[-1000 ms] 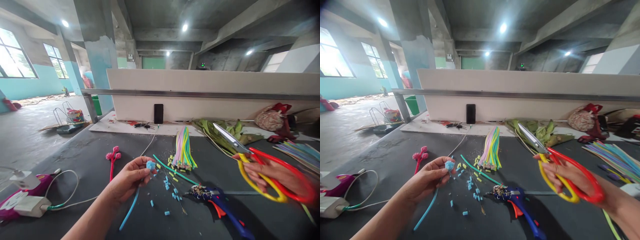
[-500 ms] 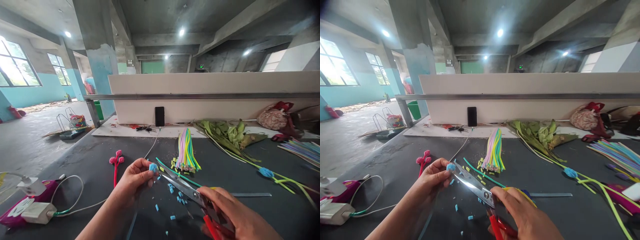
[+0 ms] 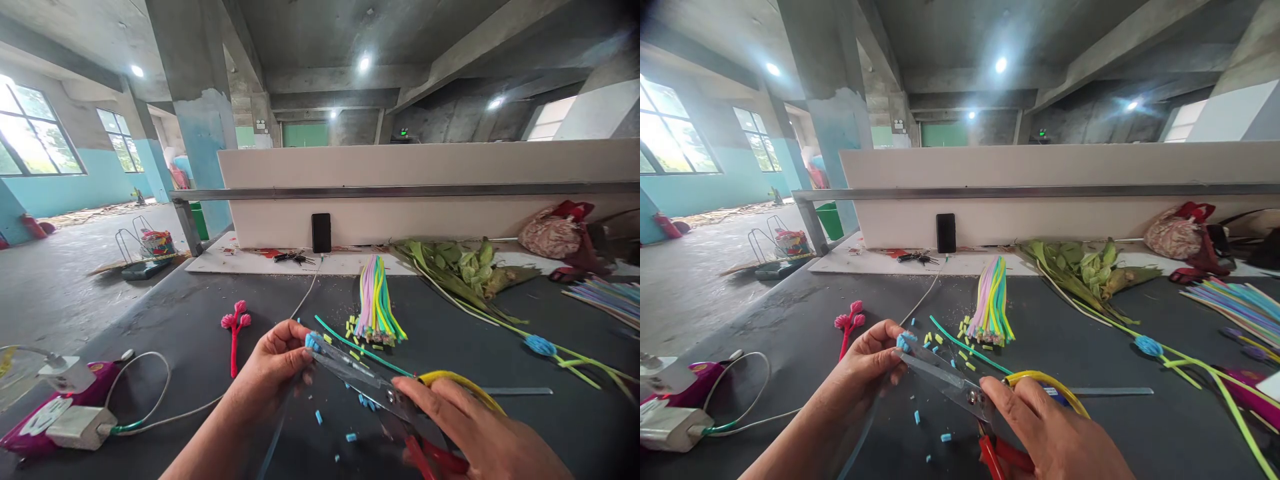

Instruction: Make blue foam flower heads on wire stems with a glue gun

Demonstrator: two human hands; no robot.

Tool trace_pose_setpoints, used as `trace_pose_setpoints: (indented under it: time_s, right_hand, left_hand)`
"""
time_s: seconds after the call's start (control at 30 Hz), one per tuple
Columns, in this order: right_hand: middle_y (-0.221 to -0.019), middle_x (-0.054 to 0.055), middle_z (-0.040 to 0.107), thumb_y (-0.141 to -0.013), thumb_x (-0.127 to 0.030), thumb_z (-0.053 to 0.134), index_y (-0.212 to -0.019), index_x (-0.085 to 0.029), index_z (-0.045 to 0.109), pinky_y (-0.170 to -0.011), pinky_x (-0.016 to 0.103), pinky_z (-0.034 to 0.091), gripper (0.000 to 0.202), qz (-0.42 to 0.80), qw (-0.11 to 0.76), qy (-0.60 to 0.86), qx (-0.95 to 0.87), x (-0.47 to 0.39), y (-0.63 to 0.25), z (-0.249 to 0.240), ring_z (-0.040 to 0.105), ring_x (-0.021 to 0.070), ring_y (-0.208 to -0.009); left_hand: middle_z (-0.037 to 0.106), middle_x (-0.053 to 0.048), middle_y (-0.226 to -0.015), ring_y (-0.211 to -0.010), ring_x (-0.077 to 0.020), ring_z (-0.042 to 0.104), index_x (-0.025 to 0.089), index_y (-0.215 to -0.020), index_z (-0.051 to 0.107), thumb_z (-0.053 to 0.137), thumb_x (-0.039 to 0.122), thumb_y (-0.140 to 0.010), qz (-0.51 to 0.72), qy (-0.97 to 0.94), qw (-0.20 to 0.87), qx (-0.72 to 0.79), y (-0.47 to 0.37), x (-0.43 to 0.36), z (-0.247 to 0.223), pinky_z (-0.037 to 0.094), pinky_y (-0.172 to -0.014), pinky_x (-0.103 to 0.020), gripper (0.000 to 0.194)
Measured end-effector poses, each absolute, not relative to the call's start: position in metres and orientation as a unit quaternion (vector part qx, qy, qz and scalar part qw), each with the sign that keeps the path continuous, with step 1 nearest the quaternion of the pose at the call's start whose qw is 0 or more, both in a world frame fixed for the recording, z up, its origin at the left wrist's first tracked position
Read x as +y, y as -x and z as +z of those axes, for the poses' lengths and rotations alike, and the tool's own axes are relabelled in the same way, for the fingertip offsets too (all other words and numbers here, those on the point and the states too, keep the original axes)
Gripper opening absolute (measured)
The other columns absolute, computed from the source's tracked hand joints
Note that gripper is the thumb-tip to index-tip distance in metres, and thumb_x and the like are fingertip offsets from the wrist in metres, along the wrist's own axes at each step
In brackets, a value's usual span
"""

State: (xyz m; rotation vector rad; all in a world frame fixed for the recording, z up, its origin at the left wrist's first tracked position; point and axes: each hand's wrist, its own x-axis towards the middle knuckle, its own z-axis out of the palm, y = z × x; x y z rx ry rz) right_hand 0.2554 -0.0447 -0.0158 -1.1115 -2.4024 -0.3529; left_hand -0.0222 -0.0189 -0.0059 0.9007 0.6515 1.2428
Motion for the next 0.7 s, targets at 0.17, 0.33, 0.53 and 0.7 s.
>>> trace_pose_setpoints:
  time_s: [0.17, 0.33, 0.53, 0.7]
  right_hand:
    - [-0.088, 0.003, 0.064, -0.075, -0.023, 0.058, -0.13, -0.025, 0.043, -0.046, 0.026, 0.049, 0.056, -0.183, 0.209, 0.377, -0.883, -0.043, -0.255, -0.018, 0.064, 0.0157, -0.058]
    - [-0.089, 0.005, 0.063, -0.078, -0.027, 0.056, -0.131, -0.024, 0.043, -0.049, 0.027, 0.05, 0.054, -0.2, 0.201, 0.373, -0.884, -0.042, -0.256, -0.018, 0.064, 0.0168, -0.06]
    - [-0.088, 0.002, 0.066, -0.077, -0.024, 0.056, -0.128, -0.028, 0.046, -0.048, 0.024, 0.05, 0.052, -0.158, 0.232, 0.399, -0.873, -0.045, -0.253, -0.019, 0.065, 0.0157, -0.059]
    - [-0.094, 0.004, 0.066, -0.079, -0.027, 0.054, -0.126, -0.027, 0.045, -0.05, 0.025, 0.054, 0.048, -0.133, 0.238, 0.432, -0.859, -0.051, -0.24, -0.027, 0.068, 0.0179, -0.066]
  left_hand:
    - [0.057, 0.003, -0.055, -0.042, -0.0059, 0.05, 0.016, -0.078, 0.055, 0.076, 0.025, -0.065, 0.549, -0.404, 0.675, 0.281, 0.022, -0.019, -0.007, 0.034, -0.033, -0.013, 0.026]
    - [0.056, 0.004, -0.05, -0.04, -0.006, 0.048, 0.016, -0.078, 0.055, 0.075, 0.025, -0.066, 0.547, -0.405, 0.681, 0.27, 0.021, -0.018, -0.008, 0.033, -0.031, -0.012, 0.025]
    - [0.055, 0.004, -0.05, -0.04, -0.0056, 0.048, 0.016, -0.077, 0.054, 0.074, 0.023, -0.067, 0.548, -0.405, 0.684, 0.261, 0.019, -0.019, -0.008, 0.035, -0.033, -0.012, 0.022]
    - [0.057, 0.004, -0.057, -0.044, -0.0069, 0.053, 0.017, -0.078, 0.055, 0.074, 0.022, -0.067, 0.57, -0.387, 0.676, 0.262, 0.016, -0.018, -0.009, 0.039, -0.034, -0.013, 0.023]
